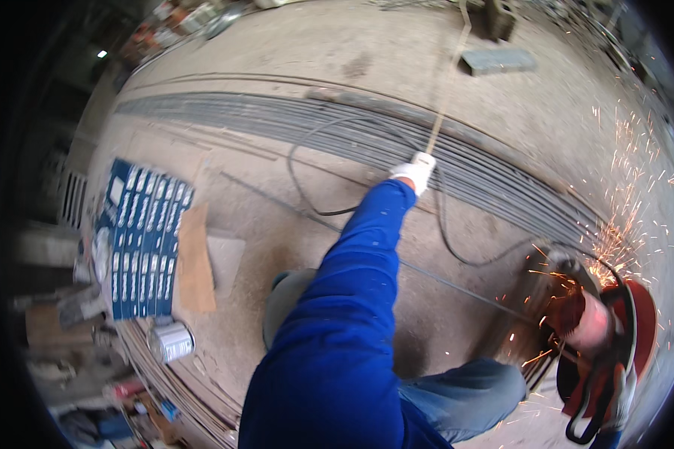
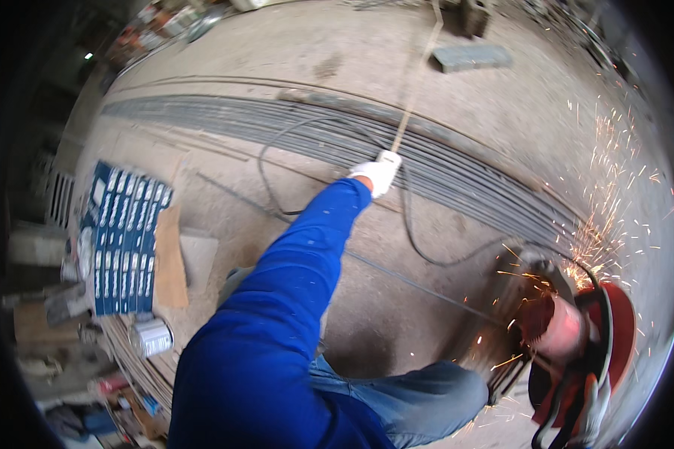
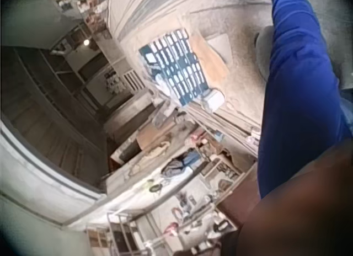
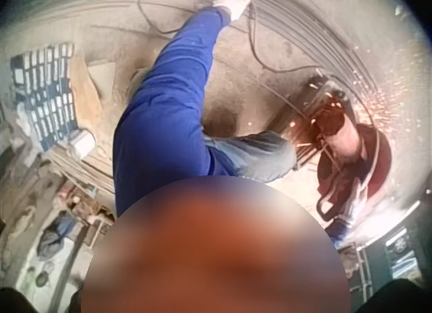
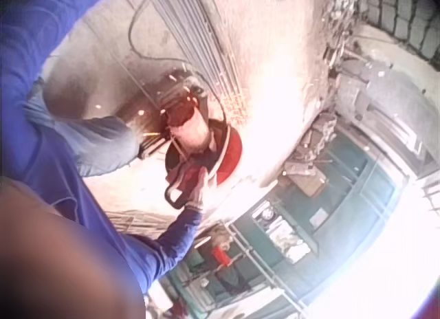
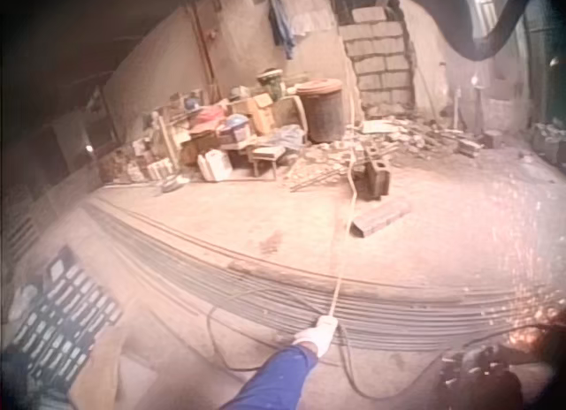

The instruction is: The person kneels on the floor and uses a red chop saw to cut long metal rods. They position each rod under the blade, lower the saw to cut, and then lift the saw to remove the cut piece. The process is repeated for several rods.

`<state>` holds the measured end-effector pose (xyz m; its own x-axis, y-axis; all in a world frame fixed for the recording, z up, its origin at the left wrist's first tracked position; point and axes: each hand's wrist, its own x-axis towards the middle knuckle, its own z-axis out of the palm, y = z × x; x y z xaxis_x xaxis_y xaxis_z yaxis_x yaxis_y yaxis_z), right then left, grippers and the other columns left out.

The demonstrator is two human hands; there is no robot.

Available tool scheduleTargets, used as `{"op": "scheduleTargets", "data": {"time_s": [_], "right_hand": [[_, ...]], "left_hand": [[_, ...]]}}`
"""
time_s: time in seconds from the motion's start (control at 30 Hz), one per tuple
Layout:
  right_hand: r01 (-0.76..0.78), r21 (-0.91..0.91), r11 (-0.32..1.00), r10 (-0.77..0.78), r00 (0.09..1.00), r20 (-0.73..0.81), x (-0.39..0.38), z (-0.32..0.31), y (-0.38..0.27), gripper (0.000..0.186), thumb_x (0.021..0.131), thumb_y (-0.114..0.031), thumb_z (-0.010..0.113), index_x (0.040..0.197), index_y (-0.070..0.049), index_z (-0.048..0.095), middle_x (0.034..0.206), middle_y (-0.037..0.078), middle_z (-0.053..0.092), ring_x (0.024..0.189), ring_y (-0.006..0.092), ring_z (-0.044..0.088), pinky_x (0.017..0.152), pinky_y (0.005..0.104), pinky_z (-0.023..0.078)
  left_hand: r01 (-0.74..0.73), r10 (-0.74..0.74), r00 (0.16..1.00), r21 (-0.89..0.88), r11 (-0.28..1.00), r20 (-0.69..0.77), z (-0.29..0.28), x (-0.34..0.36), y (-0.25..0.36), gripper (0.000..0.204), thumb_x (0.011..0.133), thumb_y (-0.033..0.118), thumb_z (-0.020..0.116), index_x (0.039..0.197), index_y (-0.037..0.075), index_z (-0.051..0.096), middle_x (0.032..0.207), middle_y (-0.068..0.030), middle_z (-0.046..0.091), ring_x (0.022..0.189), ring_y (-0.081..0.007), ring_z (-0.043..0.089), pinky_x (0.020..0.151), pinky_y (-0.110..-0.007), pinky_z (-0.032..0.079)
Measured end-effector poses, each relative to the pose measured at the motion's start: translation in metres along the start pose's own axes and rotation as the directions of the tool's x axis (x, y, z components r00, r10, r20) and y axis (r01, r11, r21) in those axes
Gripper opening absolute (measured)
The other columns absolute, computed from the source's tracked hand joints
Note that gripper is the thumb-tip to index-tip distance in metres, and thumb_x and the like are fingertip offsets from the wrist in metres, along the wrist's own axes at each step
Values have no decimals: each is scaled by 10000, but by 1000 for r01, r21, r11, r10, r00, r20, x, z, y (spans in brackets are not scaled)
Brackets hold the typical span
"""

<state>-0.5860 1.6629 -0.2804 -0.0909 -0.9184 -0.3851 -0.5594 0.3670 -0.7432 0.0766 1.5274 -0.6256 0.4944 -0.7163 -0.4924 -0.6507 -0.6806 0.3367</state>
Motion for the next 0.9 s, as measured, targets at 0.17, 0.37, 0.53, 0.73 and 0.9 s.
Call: {"op": "scheduleTargets", "data": {"time_s": [0.17,0.37,0.53,0.73,0.9], "right_hand": [[-41,-528,848,18,999,-50,-12,-4,-28,575,1003,-421,597,1341,44,582,1232,204,659,1081,305,596,983,382,441],[-89,-461,883,69,996,-59,-18,12,-44,572,992,-395,622,1349,49,573,1237,198,651,1084,295,585,983,385,438],[-117,-424,898,93,993,-78,-19,12,-42,572,990,-397,622,1354,41,574,1221,187,655,1059,283,587,966,382,445],[-125,-538,834,71,990,-120,-19,8,-37,597,982,-424,624,1356,39,576,1204,190,664,1042,294,596,963,379,446],[-86,-518,851,34,993,-109,-20,10,-37,611,980,-445,619,1352,37,584,1209,214,666,1055,322,599,977,389,441]], "left_hand": [[-459,453,886,316,830,98,12,14,-11,382,990,156,417,1366,103,463,1336,-225,521,1199,-416,590,983,-489,501],[-441,444,894,283,852,55,14,11,-16,416,1046,251,298,1413,122,445,1458,-175,477,1235,-415,573,995,-520,493],[-459,462,885,250,852,50,8,6,-15,436,1058,285,251,1420,130,439,1457,-186,478,1221,-414,578,999,-514,487],[-473,484,875,259,842,25,24,24,-21,449,1059,310,242,1413,126,446,1454,-187,484,1192,-429,592,1011,-513,478],[-437,456,890,255,862,-16,35,34,-19,433,973,113,404,1395,162,489,1421,-163,539,1137,-406,654,904,-551,549]]}}
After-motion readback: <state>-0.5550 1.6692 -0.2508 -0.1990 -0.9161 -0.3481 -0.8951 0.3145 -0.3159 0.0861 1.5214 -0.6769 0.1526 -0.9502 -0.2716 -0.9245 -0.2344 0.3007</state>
